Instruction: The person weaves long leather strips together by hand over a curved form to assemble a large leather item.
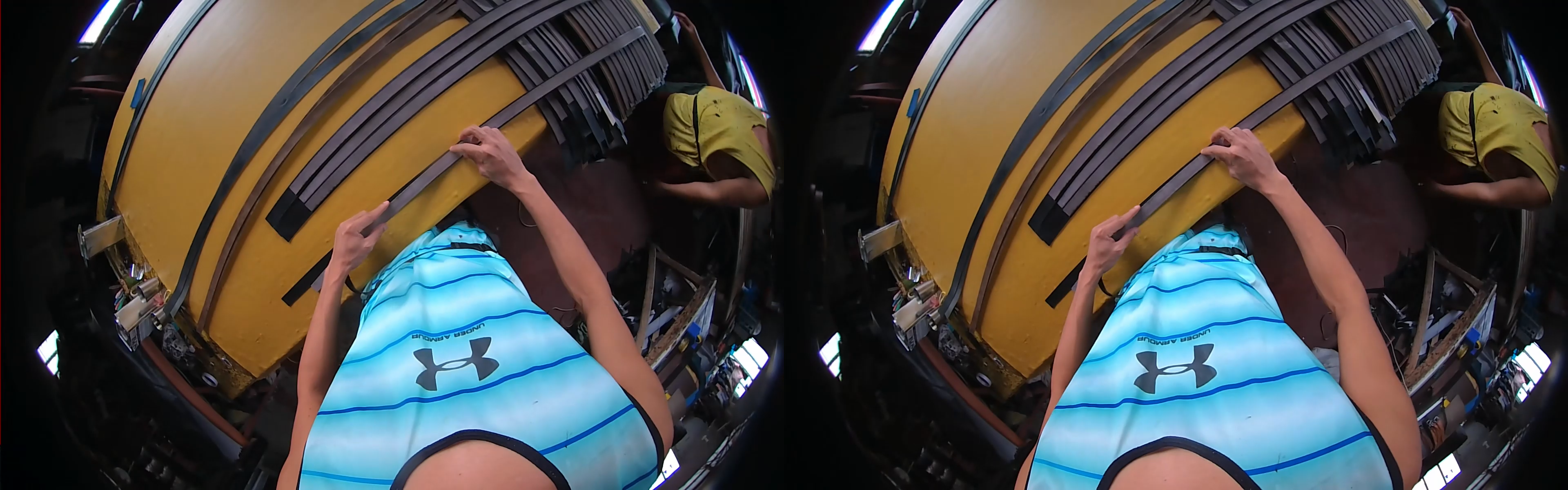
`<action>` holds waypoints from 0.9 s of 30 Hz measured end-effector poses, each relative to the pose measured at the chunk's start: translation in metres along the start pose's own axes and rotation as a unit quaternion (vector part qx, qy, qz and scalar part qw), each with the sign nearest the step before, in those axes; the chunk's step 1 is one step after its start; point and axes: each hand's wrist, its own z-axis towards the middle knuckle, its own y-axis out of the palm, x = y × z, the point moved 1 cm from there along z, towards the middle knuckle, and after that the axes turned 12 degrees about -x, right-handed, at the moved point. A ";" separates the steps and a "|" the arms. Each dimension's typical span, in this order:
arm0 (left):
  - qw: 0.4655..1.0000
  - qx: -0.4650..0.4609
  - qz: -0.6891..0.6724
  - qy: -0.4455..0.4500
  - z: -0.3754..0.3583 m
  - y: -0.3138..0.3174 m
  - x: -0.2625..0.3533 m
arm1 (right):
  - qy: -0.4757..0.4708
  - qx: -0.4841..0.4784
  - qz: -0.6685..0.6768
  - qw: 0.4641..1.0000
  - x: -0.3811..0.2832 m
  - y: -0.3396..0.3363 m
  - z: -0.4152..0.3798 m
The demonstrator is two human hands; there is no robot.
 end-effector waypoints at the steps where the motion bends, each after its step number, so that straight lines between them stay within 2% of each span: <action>1: 1.000 0.000 0.001 0.001 0.000 -0.001 -0.001 | 0.001 -0.003 0.000 1.000 0.000 -0.001 0.000; 13: 0.999 -0.003 -0.013 -0.029 0.002 -0.001 -0.005 | 0.000 -0.015 -0.018 1.000 -0.007 0.001 0.002; 18: 1.000 -0.004 0.018 0.000 0.003 -0.001 -0.006 | -0.016 0.000 -0.022 1.000 -0.008 0.004 0.002; 25: 1.000 -0.004 0.005 -0.024 0.003 -0.002 -0.003 | -0.046 0.022 -0.003 0.999 -0.012 0.010 0.002; 27: 1.000 -0.002 0.029 -0.003 0.004 -0.002 -0.004 | -0.046 0.022 -0.003 0.999 -0.013 0.011 0.003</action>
